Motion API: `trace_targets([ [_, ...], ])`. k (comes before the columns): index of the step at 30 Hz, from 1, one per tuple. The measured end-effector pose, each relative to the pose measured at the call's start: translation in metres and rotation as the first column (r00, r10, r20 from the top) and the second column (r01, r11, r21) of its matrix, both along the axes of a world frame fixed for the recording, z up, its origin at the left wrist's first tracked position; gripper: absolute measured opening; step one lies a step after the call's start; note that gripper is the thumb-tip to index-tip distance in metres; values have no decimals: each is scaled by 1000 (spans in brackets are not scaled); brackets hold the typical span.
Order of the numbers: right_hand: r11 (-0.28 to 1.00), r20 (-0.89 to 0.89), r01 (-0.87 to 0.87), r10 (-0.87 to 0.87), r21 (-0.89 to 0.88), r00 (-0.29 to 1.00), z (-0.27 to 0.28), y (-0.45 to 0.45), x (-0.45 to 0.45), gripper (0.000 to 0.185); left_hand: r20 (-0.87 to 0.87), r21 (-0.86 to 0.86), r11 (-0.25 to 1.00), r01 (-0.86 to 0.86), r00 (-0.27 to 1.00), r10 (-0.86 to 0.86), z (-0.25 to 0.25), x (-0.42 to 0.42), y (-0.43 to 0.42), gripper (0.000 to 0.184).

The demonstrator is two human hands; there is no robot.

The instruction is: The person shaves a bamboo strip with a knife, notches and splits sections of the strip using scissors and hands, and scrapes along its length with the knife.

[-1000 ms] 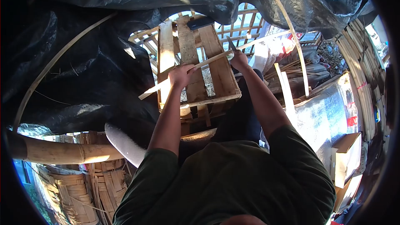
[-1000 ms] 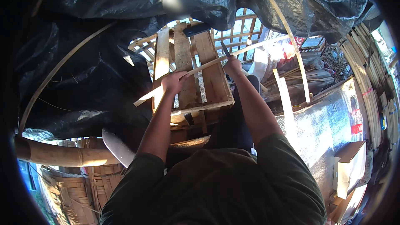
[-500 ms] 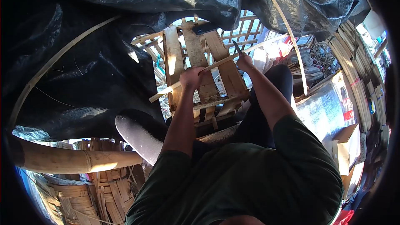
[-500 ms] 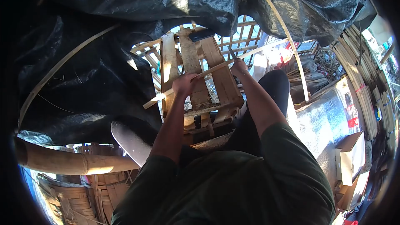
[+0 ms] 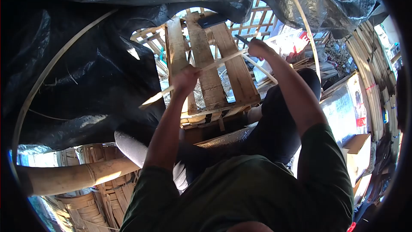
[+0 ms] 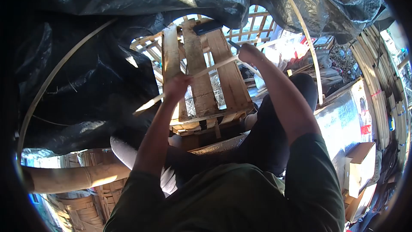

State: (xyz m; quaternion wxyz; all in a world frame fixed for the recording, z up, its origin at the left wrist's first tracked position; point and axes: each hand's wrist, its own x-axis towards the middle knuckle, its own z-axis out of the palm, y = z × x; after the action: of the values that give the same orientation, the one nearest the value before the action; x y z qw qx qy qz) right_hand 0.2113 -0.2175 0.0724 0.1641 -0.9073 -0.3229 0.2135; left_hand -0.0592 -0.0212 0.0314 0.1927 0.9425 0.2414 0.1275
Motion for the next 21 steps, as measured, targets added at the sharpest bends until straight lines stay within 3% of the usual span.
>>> trace_targets([
  [1, 999, 12, 19, -19, 41, 1000, 25, 0, -10, 27, 91, 51, 998, 47, 995, -51, 9, -6, 6, 19],
  [3, 990, 37, -61, 66, -127, 997, 63, 1, -20, 27, 147, 102, 992, 79, 985, -93, 29, -21, 11, 13],
  [6, 997, 20, -19, 21, -76, 1000, 90, 1, -37, 23, 80, 135, 991, 7, 997, -18, 39, -42, 14, 12],
  [8, 991, 66, -102, 108, -90, 992, 79, 2, -34, 27, 42, 147, 989, -25, 999, 19, 41, -45, 13, 12],
  [9, 975, 205, -189, 211, -119, 956, 69, 4, -35, 24, 55, 130, 990, -62, 997, 55, 43, -44, 12, 12],
  [14, 962, 3, -204, 208, -180, 978, 70, 17, -32, 25, 1, 16, 993, -115, 993, 115, 30, -26, 29, 14],
  [16, 948, 49, -234, 250, -216, 967, 62, 22, -28, 24, 94, 22, 995, -99, 991, 97, 21, -21, 38, 15],
  [18, 959, 92, -231, 248, -162, 964, 50, 25, -25, 22, 84, 11, 996, -91, 992, 90, 16, -14, 46, 15],
  [21, 936, 43, -276, 292, -221, 955, 48, 43, -18, 22, 22, -3, 996, -92, 995, 92, 14, -10, 55, 16],
])
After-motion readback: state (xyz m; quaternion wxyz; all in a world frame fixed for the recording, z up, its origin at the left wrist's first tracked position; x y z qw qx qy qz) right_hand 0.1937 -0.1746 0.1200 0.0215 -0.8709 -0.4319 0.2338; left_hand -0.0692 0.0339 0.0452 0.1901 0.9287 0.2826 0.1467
